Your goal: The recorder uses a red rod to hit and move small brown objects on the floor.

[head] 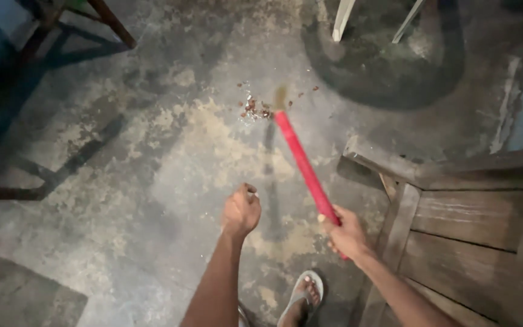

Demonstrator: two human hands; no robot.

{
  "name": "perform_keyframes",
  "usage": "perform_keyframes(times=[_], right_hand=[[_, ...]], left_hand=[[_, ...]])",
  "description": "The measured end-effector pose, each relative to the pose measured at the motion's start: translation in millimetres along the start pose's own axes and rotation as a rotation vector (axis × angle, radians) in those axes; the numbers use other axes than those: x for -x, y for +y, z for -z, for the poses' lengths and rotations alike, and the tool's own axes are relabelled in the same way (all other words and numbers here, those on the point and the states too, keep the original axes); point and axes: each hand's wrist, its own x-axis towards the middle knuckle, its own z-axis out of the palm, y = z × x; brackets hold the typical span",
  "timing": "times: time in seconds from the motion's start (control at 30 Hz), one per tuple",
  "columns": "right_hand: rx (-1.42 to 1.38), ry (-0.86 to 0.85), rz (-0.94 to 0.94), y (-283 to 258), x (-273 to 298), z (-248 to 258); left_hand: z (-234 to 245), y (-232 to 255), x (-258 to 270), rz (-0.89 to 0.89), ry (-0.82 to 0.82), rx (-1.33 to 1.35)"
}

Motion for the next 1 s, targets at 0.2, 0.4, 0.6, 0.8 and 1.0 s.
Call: perform_keyframes(times=[0.2, 0.4, 0.6, 0.8, 1.0], right_hand=[[0.446, -0.097, 0.111, -56, 37, -50], [0.768, -0.158, 0.118, -41, 14, -73], [0.698, -0.047, 0.285, 34, -57, -30], [0.625, 0.019, -0.068, 11, -71, 27], [0.533, 0.136, -0.068, -48, -20, 28]], left_hand=[[11, 0, 7, 0.089, 0.004, 0.043], [33, -4, 10, 0.211, -0.063, 0.003], [45, -1, 12, 0.288, -0.123, -0.008], [34, -14, -3, 0.229, -0.134, -0.031], [48, -9, -14, 0.24, -0.175, 0.009]])
